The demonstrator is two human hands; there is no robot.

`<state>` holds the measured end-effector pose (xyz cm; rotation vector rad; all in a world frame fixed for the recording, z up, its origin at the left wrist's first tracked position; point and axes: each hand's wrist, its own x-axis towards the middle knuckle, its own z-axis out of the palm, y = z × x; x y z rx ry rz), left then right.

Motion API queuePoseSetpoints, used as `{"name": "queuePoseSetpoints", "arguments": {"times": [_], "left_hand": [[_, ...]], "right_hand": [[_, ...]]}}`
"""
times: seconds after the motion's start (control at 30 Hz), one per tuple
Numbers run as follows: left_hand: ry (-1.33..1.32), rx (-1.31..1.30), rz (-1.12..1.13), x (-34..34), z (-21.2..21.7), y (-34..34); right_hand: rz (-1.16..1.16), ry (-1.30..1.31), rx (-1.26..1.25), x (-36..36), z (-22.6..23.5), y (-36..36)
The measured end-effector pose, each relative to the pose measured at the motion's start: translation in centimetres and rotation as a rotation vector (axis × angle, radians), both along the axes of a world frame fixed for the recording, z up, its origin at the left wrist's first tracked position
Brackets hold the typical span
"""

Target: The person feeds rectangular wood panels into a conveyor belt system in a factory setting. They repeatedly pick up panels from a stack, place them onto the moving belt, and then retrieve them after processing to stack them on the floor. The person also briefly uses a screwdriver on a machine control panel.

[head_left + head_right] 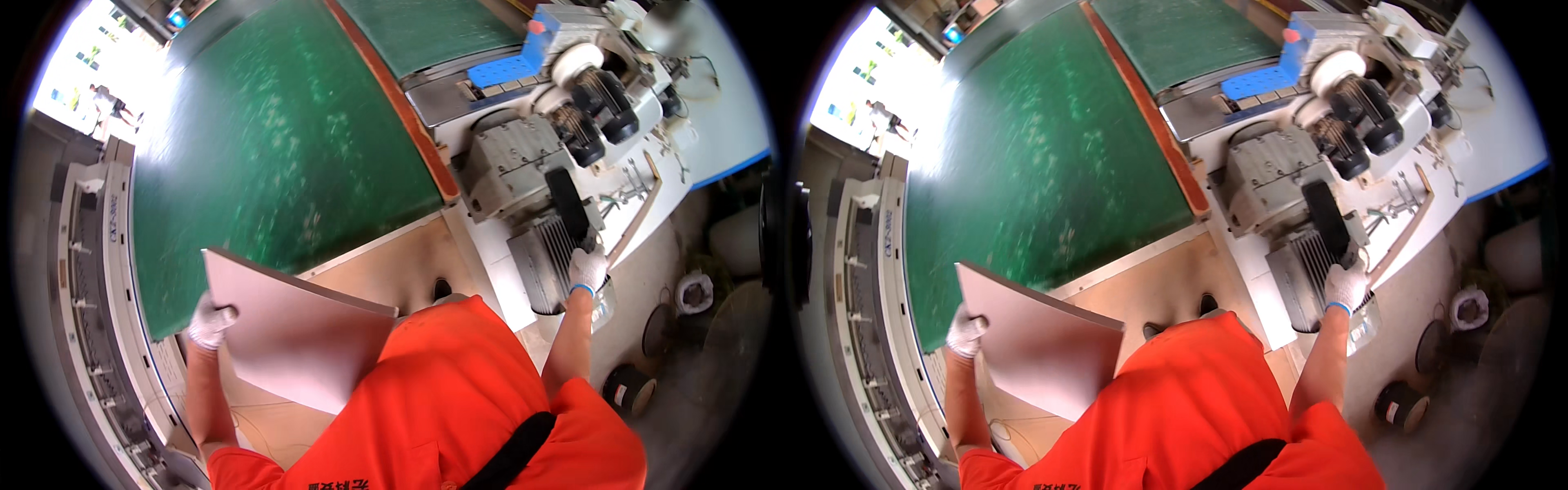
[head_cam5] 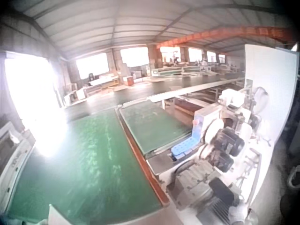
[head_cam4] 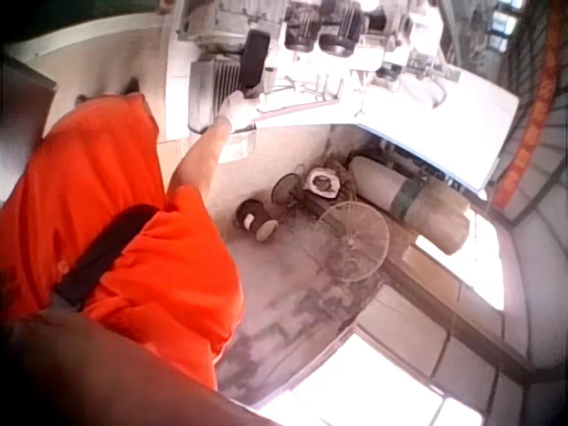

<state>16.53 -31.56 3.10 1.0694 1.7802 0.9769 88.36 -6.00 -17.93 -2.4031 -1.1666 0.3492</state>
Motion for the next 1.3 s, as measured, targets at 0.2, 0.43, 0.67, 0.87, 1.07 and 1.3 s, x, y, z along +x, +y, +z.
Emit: {"name": "queuePoseSetpoints", "arguments": {"times": [0.2, 0.43, 0.67, 0.87, 1.07, 1.3], "left_hand": [[-0.247, 0.089, 0.081, -3.3, -11.3, -4.2], [-0.073, -0.038, 0.299, -1.4, -17.9, -6.2], [-0.038, -0.031, 0.378, 0.9, -20.8, -6.4], [-0.179, -0.278, 0.296, 3.8, -24.3, -7.5], [-0.247, -0.369, 0.261, 6.9, -27.7, -11.5], [-0.179, -0.332, 0.241, 6.5, -29.2, -14.2]], "right_hand": [[-0.085, -0.128, -0.026, -3.3, 1.5, 0.7], [0.082, -0.351, 0.841, -6.2, 7.0, -0.3], [0.532, 1.157, 0.554, -23.2, 19.5, -4.8], [1.927, 0.41, 0.003, -40.8, 14.3, -14.2], [2.137, 0.586, 0.074, -46.2, 12.5, -17.7], [2.359, 0.477, 0.238, -48.9, 13.0, -17.4]]}}
